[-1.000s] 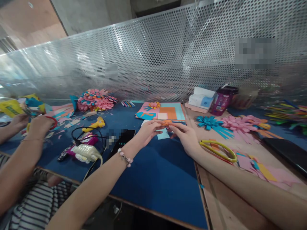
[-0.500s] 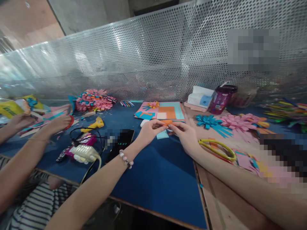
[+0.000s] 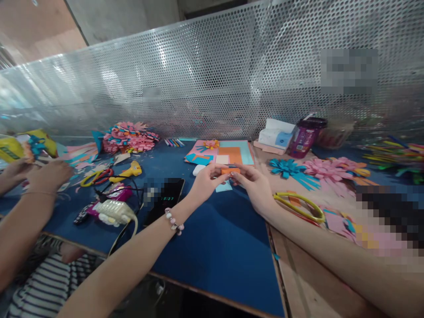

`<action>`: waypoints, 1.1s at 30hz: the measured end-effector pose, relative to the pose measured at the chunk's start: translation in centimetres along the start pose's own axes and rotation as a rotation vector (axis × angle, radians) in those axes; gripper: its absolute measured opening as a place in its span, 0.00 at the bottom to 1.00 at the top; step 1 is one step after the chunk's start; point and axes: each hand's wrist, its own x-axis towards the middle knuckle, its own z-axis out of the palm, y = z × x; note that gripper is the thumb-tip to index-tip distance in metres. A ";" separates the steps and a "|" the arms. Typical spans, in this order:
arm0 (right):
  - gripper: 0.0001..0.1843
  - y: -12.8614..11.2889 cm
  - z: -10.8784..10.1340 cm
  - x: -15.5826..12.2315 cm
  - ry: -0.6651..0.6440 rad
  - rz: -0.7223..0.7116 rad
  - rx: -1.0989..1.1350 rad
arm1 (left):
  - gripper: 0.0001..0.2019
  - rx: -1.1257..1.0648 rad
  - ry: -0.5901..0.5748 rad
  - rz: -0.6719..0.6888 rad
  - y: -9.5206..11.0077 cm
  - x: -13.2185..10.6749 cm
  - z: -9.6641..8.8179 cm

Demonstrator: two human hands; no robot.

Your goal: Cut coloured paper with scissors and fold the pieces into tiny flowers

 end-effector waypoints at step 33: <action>0.14 0.7 -0.1 0.3 0.012 0.070 0.025 | 0.11 -0.060 0.085 -0.162 0.5 -0.3 0.4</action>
